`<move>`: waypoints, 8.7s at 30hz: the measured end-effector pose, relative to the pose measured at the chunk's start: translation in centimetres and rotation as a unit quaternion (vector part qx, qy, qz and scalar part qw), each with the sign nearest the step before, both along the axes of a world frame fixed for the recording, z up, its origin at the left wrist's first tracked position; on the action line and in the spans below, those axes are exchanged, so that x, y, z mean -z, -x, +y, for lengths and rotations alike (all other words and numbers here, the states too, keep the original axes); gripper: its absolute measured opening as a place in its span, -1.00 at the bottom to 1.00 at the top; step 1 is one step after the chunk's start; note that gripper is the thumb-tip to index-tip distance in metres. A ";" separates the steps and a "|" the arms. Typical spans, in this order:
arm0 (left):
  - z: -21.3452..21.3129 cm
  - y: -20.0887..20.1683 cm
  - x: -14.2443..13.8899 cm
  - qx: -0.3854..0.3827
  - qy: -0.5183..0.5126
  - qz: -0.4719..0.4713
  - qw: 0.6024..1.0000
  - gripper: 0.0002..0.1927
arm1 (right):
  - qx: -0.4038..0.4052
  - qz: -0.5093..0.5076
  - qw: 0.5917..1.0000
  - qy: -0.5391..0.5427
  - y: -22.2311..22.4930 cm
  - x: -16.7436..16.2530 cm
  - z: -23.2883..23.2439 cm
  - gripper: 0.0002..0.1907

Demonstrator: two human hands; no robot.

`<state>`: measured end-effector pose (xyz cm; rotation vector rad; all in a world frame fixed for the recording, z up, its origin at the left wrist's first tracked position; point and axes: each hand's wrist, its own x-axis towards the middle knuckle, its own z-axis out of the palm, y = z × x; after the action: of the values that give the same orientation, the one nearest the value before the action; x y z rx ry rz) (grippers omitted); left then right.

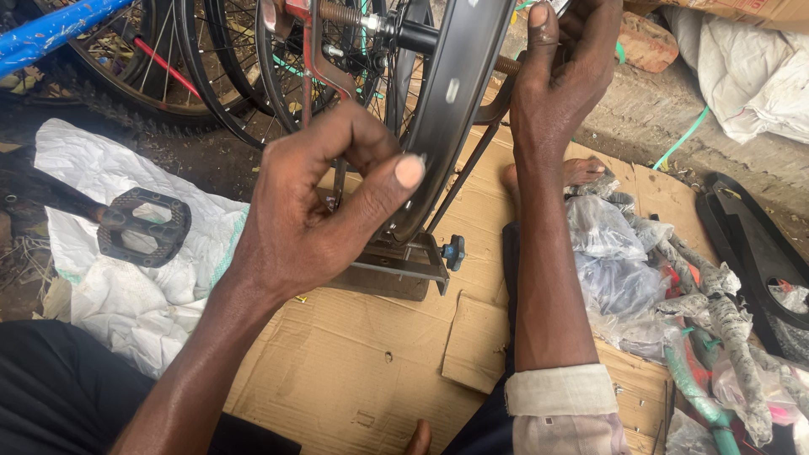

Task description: The person is repairing a bicycle wheel mounted on a truing stand. They use a tool to tighten or adjust the spokes and repeatedly spin the wheel to check its alignment.

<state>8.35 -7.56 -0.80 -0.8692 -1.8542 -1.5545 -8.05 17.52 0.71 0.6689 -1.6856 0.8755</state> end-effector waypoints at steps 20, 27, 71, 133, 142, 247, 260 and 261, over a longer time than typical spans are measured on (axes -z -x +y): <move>-0.7 -1.8 0.4 0.058 0.015 -0.190 0.980 -0.57 | -0.088 -0.068 0.992 0.054 -3.6 -2.5 -1.2 -0.59; -0.7 -1.7 0.2 0.056 0.020 -0.180 0.982 -0.58 | -0.128 -0.224 0.965 0.040 -13.1 0.1 -2.5 -0.54; 1.2 4.2 -5.5 -0.095 -0.053 0.148 0.983 -0.58 | -0.474 -0.219 0.835 0.172 -8.5 -1.0 -8.1 -0.77; 2.7 8.9 -3.7 0.241 -0.177 -0.086 0.950 -0.26 | -0.119 -0.098 0.988 0.006 -13.0 -6.2 -8.1 -0.84; 2.3 10.8 -3.2 0.183 -0.024 -0.152 0.971 -0.17 | -0.262 -0.255 0.929 0.066 -14.0 -6.2 -9.2 -0.53; 1.5 1.9 -4.8 -0.095 -0.047 0.100 0.989 -0.84 | -0.440 -0.236 0.836 0.227 -10.6 -3.9 -6.7 -0.91; 3.2 3.3 -5.4 -0.134 -0.129 0.111 0.976 -0.78 | -0.405 -0.124 0.883 0.203 -5.2 -1.6 -9.9 -0.89; 3.1 3.4 -5.5 -0.149 -0.115 0.135 0.973 -0.78 | -0.389 -0.142 0.888 0.202 -5.4 -1.7 -9.6 -0.90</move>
<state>4.93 -4.42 4.66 -0.6270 -1.4988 -1.3557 -2.61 7.89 2.39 0.9724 -1.3904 1.9133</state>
